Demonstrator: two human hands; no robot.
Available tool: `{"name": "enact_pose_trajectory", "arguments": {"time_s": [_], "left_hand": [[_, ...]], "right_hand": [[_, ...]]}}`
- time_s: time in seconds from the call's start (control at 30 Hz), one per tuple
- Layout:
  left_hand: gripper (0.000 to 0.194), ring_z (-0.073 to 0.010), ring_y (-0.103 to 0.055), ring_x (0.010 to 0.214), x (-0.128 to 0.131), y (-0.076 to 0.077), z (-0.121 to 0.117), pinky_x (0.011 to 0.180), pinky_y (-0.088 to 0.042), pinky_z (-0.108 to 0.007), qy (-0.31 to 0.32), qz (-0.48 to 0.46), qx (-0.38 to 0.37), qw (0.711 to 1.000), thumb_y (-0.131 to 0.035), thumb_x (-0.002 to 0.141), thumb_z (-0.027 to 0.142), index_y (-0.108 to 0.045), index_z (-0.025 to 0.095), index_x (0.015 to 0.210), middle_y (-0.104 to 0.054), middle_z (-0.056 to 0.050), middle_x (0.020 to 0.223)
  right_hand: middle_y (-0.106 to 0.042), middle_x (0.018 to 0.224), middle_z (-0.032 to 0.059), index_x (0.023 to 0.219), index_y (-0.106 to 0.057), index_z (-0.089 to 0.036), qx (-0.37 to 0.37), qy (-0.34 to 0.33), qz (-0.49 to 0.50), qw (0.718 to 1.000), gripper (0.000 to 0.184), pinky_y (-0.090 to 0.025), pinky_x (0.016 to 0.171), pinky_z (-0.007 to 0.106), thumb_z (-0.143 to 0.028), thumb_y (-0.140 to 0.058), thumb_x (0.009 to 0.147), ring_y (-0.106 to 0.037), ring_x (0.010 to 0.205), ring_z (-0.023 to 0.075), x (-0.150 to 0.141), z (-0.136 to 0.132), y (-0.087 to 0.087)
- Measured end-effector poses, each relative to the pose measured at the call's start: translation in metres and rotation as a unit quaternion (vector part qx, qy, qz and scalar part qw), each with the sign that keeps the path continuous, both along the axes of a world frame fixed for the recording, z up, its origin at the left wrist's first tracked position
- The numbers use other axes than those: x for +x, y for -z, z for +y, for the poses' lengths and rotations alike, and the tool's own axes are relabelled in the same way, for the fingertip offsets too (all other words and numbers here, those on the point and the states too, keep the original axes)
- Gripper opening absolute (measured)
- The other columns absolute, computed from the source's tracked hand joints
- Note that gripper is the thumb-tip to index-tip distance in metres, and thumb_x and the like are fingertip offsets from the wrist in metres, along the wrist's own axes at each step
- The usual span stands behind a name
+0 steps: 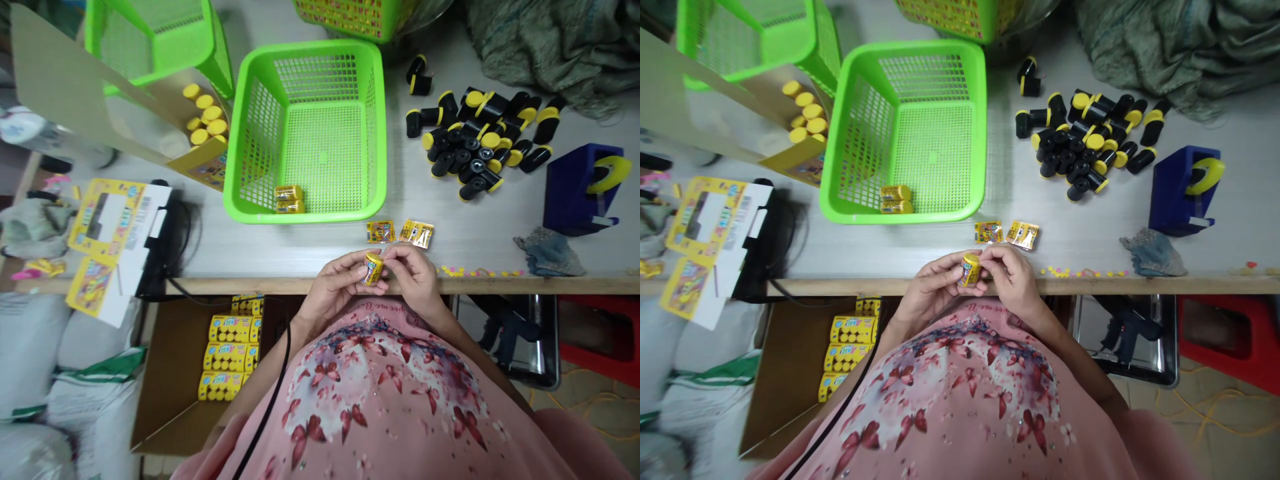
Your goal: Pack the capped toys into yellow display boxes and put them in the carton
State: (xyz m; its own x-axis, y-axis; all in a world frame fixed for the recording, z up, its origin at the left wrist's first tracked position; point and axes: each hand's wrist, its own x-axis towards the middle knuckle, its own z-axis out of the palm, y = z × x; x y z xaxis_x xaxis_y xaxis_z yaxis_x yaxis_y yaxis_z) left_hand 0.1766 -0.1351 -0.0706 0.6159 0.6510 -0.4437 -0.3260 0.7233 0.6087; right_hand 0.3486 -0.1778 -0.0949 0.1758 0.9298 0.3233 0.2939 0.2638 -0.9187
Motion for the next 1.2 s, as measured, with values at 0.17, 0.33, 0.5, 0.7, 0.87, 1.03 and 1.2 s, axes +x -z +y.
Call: {"name": "enact_pose_trajectory", "arguments": {"time_s": [0.17, 0.33, 0.5, 0.7, 0.87, 1.03, 1.2], "left_hand": [[0.038, -0.0255, -0.078, 0.088, 0.002, 0.002, 0.002, 0.082, -0.066, -0.040, -0.036, -0.004, 0.004, 0.999, -0.087, 0.074, 0.023, -0.076, 0.016, 0.109, -0.079, -0.008, 0.099], [0.039, -0.0236, -0.077, 0.086, 0.007, 0.002, 0.003, 0.078, -0.065, -0.034, -0.059, 0.023, 0.007, 0.998, -0.088, 0.073, 0.029, -0.075, 0.014, 0.106, -0.079, -0.008, 0.094], [0.032, -0.0175, -0.074, 0.072, 0.013, -0.003, 0.001, 0.075, -0.062, -0.028, -0.052, 0.045, 0.022, 0.997, -0.091, 0.071, 0.035, -0.077, 0.012, 0.087, -0.077, -0.005, 0.079], [0.033, -0.0168, -0.073, 0.068, 0.015, -0.004, -0.005, 0.071, -0.060, -0.026, -0.061, 0.035, 0.017, 0.997, -0.095, 0.066, 0.038, -0.077, 0.012, 0.080, -0.075, -0.004, 0.071], [0.034, -0.0142, -0.072, 0.066, 0.019, -0.001, -0.009, 0.067, -0.058, -0.022, -0.103, 0.034, 0.030, 0.994, -0.096, 0.064, 0.038, -0.079, 0.015, 0.083, -0.076, -0.002, 0.073], [0.035, -0.0093, -0.066, 0.062, 0.025, 0.009, -0.013, 0.067, -0.054, -0.020, -0.152, 0.055, 0.048, 0.986, -0.096, 0.064, 0.039, -0.080, 0.017, 0.087, -0.074, 0.001, 0.071], [0.042, -0.0130, -0.069, 0.073, 0.027, 0.015, -0.018, 0.077, -0.054, -0.024, -0.169, 0.092, 0.064, 0.979, -0.093, 0.066, 0.047, -0.078, 0.017, 0.091, -0.075, -0.001, 0.079]], "right_hand": [[-0.069, 0.117, 0.0072, 0.119, -0.059, -0.027, 0.067, -0.049, -0.027, 0.996, 0.024, -0.060, 0.095, 0.043, -0.031, -0.066, 0.096, -0.068, 0.112, 0.0229, -0.004, -0.001, 0.002], [-0.065, 0.131, 0.0100, 0.150, -0.043, -0.032, 0.116, -0.040, -0.182, 0.976, 0.063, -0.055, 0.107, 0.052, -0.020, -0.068, 0.093, -0.064, 0.123, 0.0276, -0.010, -0.001, 0.004], [-0.065, 0.126, 0.0114, 0.147, -0.047, -0.028, 0.108, -0.008, -0.190, 0.976, 0.062, -0.057, 0.104, 0.048, -0.020, -0.069, 0.091, -0.064, 0.119, 0.0282, -0.011, -0.001, 0.007], [-0.067, 0.122, 0.0105, 0.144, -0.048, -0.027, 0.105, 0.001, -0.192, 0.976, 0.055, -0.058, 0.101, 0.047, -0.018, -0.065, 0.093, -0.065, 0.117, 0.0269, -0.014, -0.006, 0.008], [-0.066, 0.130, 0.0106, 0.153, -0.038, -0.030, 0.097, 0.007, -0.212, 0.972, 0.061, -0.058, 0.104, 0.047, -0.018, -0.058, 0.096, -0.064, 0.123, 0.0268, -0.017, -0.009, 0.011], [-0.063, 0.135, 0.0125, 0.158, -0.031, -0.029, 0.074, 0.022, -0.222, 0.972, 0.063, -0.056, 0.107, 0.047, -0.017, -0.048, 0.099, -0.062, 0.127, 0.0267, -0.022, -0.009, 0.014], [-0.060, 0.142, 0.0134, 0.162, -0.025, -0.028, 0.028, 0.034, -0.216, 0.975, 0.064, -0.054, 0.111, 0.049, -0.019, -0.043, 0.101, -0.059, 0.131, 0.0276, -0.029, -0.010, 0.017]]}}
